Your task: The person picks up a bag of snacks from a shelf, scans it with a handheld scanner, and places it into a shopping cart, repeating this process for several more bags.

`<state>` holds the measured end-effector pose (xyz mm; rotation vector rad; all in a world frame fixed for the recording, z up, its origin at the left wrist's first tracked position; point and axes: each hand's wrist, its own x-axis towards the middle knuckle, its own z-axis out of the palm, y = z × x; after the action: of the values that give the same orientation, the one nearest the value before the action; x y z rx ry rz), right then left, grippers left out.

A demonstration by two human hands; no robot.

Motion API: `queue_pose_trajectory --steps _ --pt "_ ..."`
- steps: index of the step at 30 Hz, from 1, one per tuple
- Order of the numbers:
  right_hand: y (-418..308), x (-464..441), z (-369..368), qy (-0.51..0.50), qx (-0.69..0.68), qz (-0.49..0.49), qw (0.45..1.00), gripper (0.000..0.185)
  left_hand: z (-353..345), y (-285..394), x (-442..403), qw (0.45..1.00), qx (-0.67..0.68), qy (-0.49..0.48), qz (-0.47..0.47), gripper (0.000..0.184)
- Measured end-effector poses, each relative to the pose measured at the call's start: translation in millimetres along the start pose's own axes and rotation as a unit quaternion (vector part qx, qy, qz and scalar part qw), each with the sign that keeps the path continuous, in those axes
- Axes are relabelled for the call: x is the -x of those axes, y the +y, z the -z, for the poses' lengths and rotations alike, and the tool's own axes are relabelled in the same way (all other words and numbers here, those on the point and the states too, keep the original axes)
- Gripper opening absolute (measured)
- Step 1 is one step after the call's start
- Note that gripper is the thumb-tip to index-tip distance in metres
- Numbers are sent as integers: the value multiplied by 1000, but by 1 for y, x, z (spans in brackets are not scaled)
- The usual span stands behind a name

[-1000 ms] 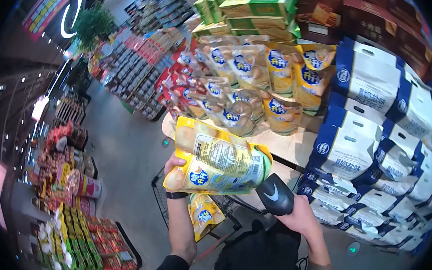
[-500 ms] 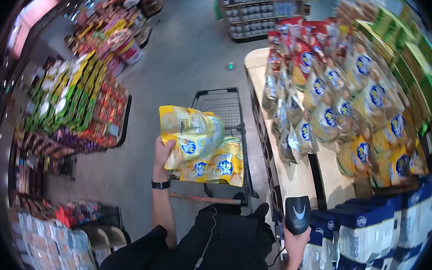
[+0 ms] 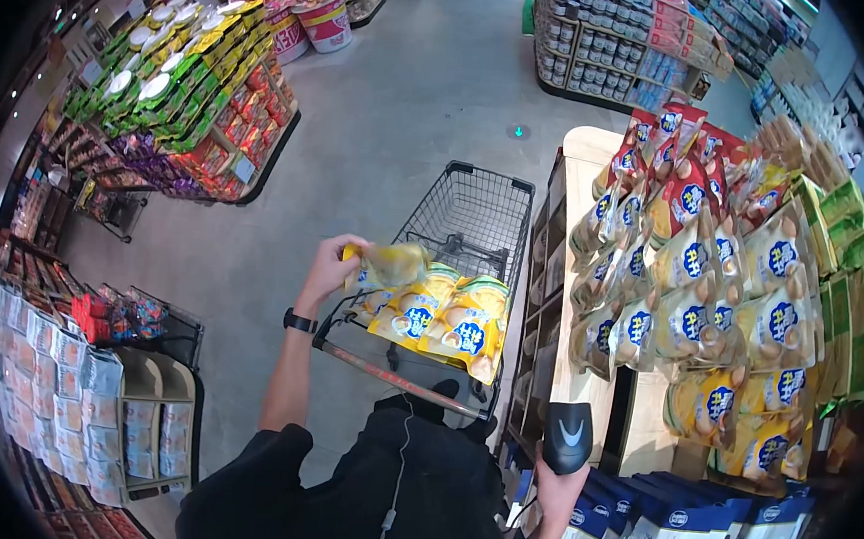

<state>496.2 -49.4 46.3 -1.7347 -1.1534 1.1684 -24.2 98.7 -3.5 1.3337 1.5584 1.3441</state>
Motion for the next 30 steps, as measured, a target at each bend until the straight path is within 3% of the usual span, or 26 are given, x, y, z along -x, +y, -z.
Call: queue_pose_trajectory --steps 3,9,11,13,16,17,21,30 --pt "-7 6 -12 -9 -21 -9 1000 15 -6 -29 -15 996 6 -38 -77 14" --pt "-23 17 -37 15 11 24 1000 13 -29 -47 -11 995 -51 39 -77 15" --pt "-28 23 -39 19 6 -17 1000 18 -31 -65 -1 984 -138 46 -107 14" --pt "-1 22 -43 30 13 10 999 14 -35 -73 14 975 -191 57 -101 14" --pt "7 26 -49 28 12 -2 1000 14 -34 -136 45 959 -248 -25 -136 18" --pt "0 28 -52 23 10 -14 1000 14 -34 -169 61 961 -252 -81 -76 21" --pt "-17 30 -64 14 21 -35 999 16 -37 -169 89 957 -281 -68 -32 25" --pt "-25 27 -77 -13 39 -54 998 18 -19 -173 60 925 -346 -155 -1 16"
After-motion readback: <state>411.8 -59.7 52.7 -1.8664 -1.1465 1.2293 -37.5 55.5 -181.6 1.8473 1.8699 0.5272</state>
